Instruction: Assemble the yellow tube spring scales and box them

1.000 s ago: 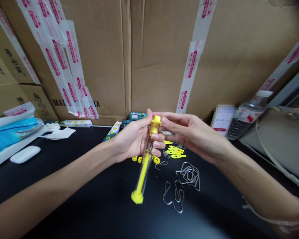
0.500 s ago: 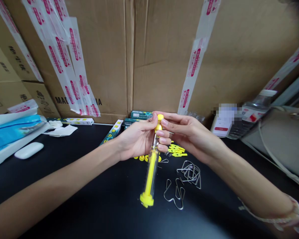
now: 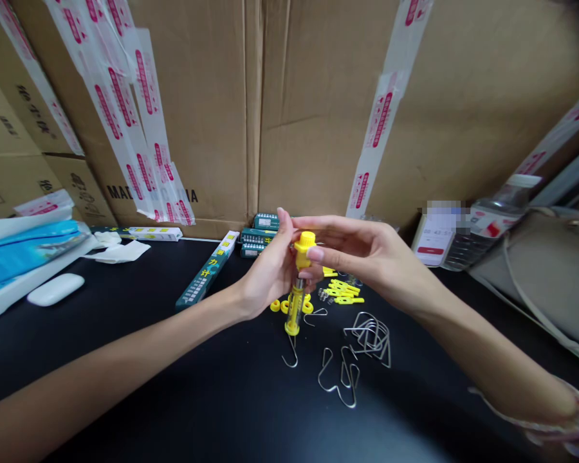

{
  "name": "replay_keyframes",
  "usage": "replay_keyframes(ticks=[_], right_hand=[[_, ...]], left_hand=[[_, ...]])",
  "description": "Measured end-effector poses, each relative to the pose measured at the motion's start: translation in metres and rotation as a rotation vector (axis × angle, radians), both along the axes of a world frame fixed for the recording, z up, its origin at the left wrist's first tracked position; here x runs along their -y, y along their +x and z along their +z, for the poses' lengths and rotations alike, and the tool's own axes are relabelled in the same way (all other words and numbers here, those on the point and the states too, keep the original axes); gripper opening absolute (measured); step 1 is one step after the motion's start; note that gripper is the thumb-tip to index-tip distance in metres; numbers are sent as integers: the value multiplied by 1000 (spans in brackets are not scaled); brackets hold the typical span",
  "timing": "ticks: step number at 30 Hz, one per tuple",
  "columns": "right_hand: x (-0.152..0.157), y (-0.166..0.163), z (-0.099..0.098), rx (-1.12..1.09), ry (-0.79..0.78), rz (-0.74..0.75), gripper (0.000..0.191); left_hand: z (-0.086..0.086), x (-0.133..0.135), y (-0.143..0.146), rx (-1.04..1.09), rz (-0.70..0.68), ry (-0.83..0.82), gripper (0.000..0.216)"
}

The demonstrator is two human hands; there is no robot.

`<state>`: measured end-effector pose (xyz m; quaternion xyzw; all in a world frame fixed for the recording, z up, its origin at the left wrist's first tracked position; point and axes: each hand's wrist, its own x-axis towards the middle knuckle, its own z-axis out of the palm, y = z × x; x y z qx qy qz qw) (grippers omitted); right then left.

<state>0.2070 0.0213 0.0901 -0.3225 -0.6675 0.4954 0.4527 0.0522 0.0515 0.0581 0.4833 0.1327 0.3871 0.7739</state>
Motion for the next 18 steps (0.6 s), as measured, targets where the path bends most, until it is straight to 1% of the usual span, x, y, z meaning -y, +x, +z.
replay_keyframes(ticks=[4, 9, 13, 18], right_hand=[[2, 1, 3, 1, 15, 27, 29], [8, 4, 6, 40, 60, 26, 34], [10, 6, 7, 72, 59, 57, 34], [8, 8, 6, 93, 67, 107, 32]], left_hand=[[2, 5, 1, -12, 21, 51, 61], [6, 9, 1, -11, -12, 148, 64], [2, 8, 1, -48, -7, 244, 68], [-5, 6, 4, -45, 10, 260, 68]])
